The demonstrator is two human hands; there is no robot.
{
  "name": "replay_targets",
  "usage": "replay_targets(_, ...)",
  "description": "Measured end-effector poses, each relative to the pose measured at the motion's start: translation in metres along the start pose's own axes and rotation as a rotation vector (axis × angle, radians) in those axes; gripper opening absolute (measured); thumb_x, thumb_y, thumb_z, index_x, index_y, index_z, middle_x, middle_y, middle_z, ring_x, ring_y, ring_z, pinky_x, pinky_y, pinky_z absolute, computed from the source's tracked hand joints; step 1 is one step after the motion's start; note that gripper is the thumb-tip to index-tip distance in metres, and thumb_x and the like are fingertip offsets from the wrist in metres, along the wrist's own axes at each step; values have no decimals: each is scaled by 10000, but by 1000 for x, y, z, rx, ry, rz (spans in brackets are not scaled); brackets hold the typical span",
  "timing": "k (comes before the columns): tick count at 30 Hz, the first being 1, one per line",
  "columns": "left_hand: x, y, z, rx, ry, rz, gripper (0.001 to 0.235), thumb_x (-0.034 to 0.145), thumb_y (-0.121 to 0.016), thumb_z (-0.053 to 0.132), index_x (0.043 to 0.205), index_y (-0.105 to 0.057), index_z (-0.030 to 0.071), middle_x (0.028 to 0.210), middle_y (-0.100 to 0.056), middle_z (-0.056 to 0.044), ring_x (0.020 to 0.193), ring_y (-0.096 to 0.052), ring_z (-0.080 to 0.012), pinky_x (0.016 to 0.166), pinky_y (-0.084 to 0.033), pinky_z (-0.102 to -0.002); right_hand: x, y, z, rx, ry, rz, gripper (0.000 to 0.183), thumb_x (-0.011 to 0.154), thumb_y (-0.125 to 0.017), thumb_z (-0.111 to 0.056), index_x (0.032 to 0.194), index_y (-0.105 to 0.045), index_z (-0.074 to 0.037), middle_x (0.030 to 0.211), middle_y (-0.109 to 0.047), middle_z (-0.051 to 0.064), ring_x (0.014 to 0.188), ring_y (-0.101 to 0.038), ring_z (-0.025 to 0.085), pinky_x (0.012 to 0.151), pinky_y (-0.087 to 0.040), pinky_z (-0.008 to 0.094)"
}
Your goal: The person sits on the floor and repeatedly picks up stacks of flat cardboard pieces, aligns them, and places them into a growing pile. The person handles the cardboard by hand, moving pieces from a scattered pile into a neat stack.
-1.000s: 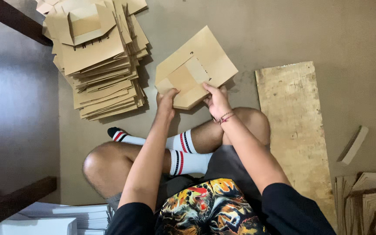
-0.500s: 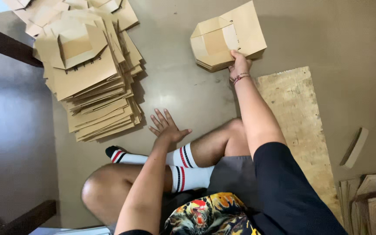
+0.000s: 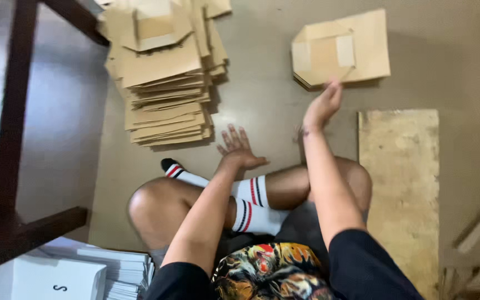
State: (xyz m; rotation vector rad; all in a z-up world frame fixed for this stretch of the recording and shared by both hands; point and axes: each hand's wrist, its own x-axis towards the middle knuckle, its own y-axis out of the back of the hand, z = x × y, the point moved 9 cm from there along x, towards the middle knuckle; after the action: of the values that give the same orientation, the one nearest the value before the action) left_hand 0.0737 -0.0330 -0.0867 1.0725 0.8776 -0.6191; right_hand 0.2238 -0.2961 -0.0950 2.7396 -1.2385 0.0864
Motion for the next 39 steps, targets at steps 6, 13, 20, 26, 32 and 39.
replay_targets(6, -99, 139, -2, -427, -418, 553, 169, 767, -703, 419, 843, -710, 268, 766, -706, 53, 783, -721, -185, 706, -580, -359, -105, -75, -83, -97, 149, -567, 227, 814, -835, -168, 705, -681, -43, 841, -702, 111, 807, -662, 255, 802, -510, 400)
replay_targets(13, -137, 246, -183, -560, -200, 1540, 467, 988, -588, 433, 1346, -489, 150, 1410, -368, -159, 1317, -316, -361, 977, -423, -537, -174, -217, -140, -76, -278, -1086, 953, 796, -617, -565, 1477, -217, -32, 1536, -308, 168, 1395, -376, 273, 1121, -342, 414)
replay_targets(20, -42, 218, -225, -1049, -24, 1004, 596, 863, -559, 301, 1403, -340, 176, 1441, -385, -86, 1302, -398, -278, 1067, -312, -455, -185, -291, -104, -216, -311, -1145, 1009, 731, -719, -502, 1466, -253, 11, 1455, -427, 198, 1346, -431, 324, 1097, -362, 468)
replay_targets(26, -54, 216, -227, -1124, 148, 1011, 592, 762, -664, 420, 1291, -473, 235, 1274, -565, -78, 1178, -588, -302, 995, -467, -466, -190, -275, -135, -108, -266, -1089, 661, 677, -842, -320, 1204, -597, -6, 1095, -663, 186, 1031, -663, 285, 852, -551, 404)
replay_targets(32, -93, 216, -205, -1126, 73, 1015, 486, 726, -631, 276, 1153, -648, 45, 1083, -683, -162, 1104, -627, -340, 930, -483, -492, -180, -270, -105, -196, -274, -1075, 585, 678, -833, -260, 1162, -604, -24, 1040, -692, 163, 966, -693, 286, 811, -557, 404)
replay_targets(39, -26, 201, -235, -994, 87, 985, 326, 705, -579, 331, 932, -739, 160, 854, -714, -25, 943, -691, -271, 834, -529, -442, -173, -266, -101, -117, -429, -1036, 429, 656, -791, -133, 1027, -660, 38, 833, -720, 158, 734, -741, 274, 643, -589, 386)
